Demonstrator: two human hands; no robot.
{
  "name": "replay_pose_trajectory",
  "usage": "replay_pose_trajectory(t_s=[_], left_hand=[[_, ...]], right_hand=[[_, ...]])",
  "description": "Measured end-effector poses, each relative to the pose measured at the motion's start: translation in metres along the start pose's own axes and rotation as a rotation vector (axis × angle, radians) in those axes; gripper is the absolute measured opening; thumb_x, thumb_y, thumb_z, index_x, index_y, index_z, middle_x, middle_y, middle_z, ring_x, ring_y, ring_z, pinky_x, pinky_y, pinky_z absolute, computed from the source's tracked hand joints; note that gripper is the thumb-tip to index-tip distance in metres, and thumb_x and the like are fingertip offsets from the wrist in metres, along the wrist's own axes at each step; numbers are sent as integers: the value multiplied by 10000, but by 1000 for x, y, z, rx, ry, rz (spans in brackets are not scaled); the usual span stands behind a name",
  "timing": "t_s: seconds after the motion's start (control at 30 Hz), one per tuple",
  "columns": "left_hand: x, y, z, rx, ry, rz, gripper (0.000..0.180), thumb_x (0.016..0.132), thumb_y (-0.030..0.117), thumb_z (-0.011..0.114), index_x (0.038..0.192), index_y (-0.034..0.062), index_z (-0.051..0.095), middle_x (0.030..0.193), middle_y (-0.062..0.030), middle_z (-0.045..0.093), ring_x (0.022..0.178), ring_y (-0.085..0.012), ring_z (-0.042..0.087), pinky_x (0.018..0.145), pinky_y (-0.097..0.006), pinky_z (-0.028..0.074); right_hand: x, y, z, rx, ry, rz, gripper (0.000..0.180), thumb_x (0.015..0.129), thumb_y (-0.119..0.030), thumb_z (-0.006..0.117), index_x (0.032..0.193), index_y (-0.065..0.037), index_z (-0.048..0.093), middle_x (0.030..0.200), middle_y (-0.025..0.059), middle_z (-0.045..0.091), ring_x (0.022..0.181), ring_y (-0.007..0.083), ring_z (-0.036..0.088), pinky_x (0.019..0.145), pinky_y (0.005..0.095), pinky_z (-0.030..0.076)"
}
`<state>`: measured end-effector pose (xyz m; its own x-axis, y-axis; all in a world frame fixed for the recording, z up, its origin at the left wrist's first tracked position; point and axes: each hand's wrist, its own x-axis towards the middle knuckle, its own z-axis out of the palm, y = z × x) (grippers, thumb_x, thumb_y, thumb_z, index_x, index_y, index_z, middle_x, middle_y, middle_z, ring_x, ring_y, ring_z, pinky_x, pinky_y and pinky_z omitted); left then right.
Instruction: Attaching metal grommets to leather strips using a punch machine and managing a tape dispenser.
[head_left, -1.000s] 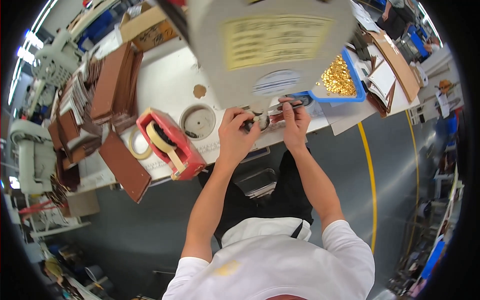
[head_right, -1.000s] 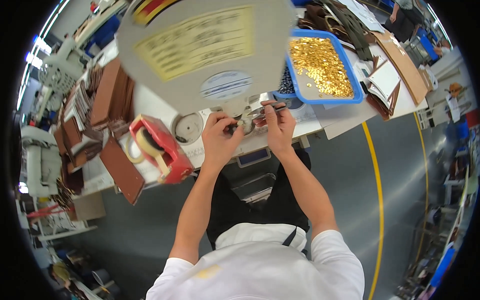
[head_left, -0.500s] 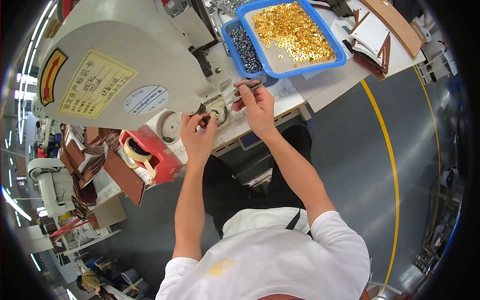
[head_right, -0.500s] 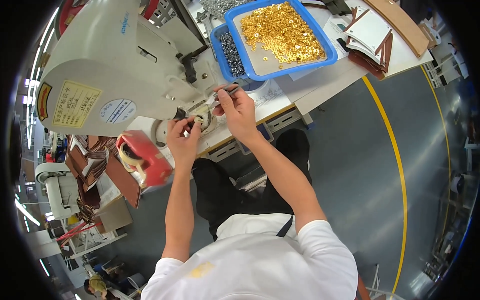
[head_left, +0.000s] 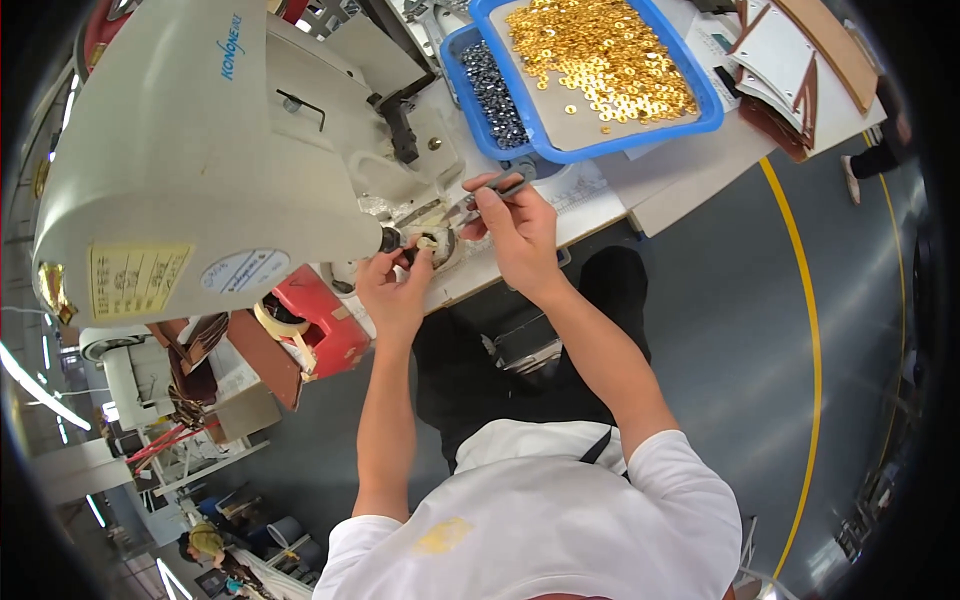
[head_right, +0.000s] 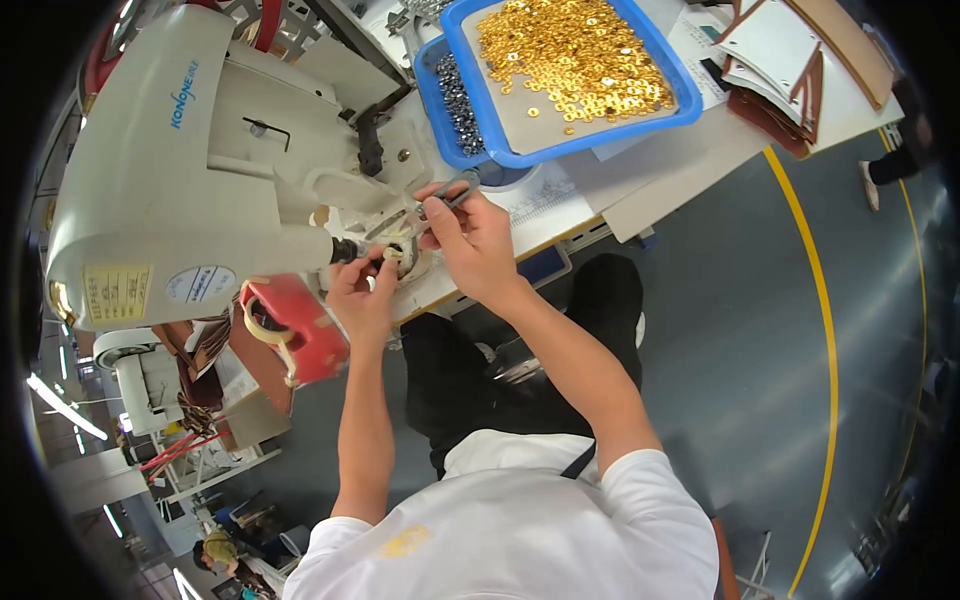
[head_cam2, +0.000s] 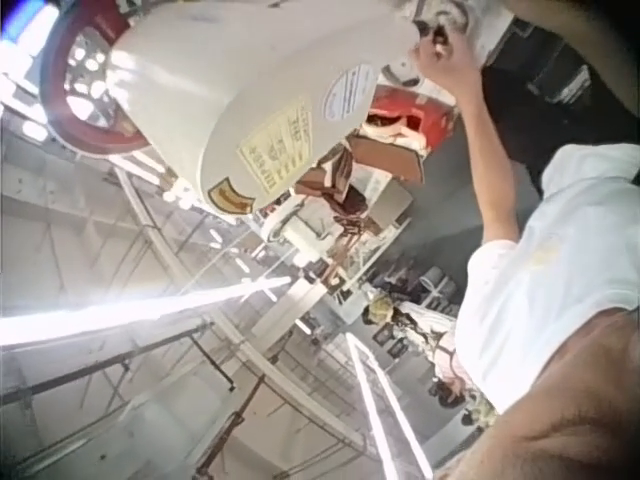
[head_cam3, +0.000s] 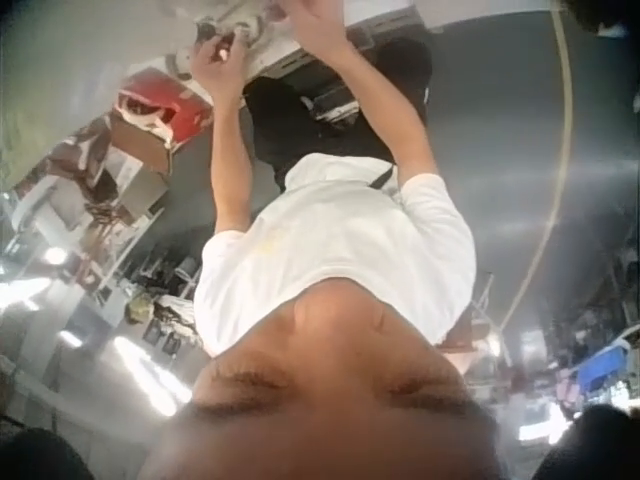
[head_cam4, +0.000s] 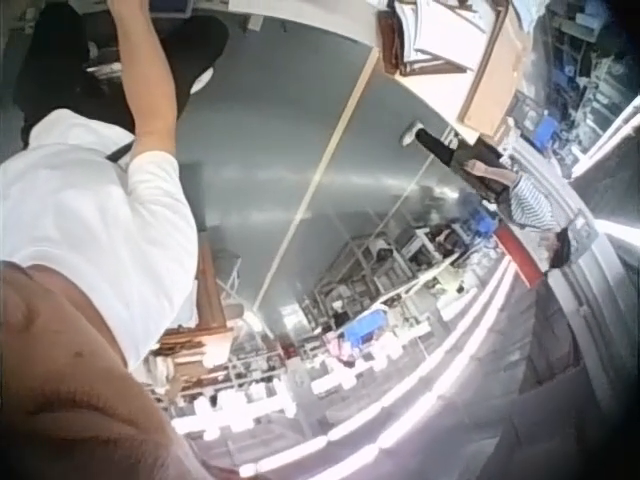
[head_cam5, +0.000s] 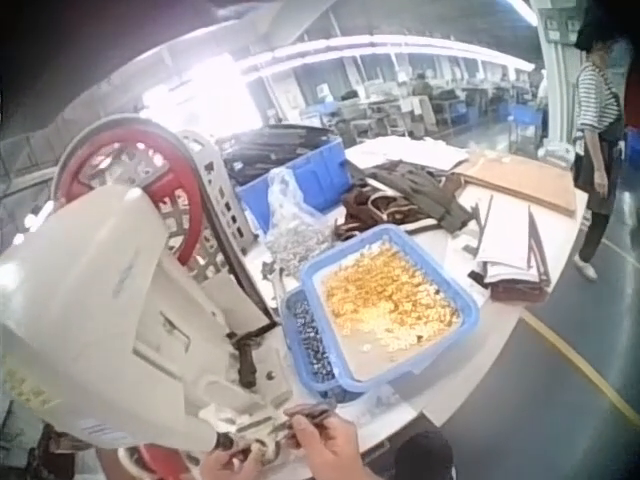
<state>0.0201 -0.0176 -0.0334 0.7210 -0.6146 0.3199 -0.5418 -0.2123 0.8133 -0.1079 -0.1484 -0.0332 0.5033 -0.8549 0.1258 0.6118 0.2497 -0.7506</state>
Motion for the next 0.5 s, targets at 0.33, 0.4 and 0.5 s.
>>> replay_pose_trajectory(t_s=[0.33, 0.4, 0.5], left_hand=[[-1, 15, -1, -107, -64, -43, 261, 769, -120, 733, 1012, -28, 703, 1155, -55, 568, 889, -101, 545, 774, -236, 455], [0, 12, -4, -32, -78, -15, 266, 740, -93, 757, 985, -6, 695, 1132, -73, 551, 1013, -181, 573, 884, -303, 484], [-2, 14, -4, -38, -84, -14, 293, 717, -88, 760, 990, -1, 699, 1113, -72, 543, 1037, -204, 558, 907, -332, 475]], right_hand=[[-2, -3, -4, -139, 1, -38, 197, 1008, -111, 595, 1069, 64, 662, 919, 104, 676, 719, 126, 686, 652, 247, 549], [0, -3, -6, -208, -21, -71, 182, 995, -86, 598, 1058, 73, 661, 944, 144, 692, 698, 150, 684, 620, 266, 539], [1, -1, -6, -211, -2, -111, 163, 983, -62, 605, 1053, 74, 661, 947, 155, 697, 703, 173, 681, 605, 279, 530]])
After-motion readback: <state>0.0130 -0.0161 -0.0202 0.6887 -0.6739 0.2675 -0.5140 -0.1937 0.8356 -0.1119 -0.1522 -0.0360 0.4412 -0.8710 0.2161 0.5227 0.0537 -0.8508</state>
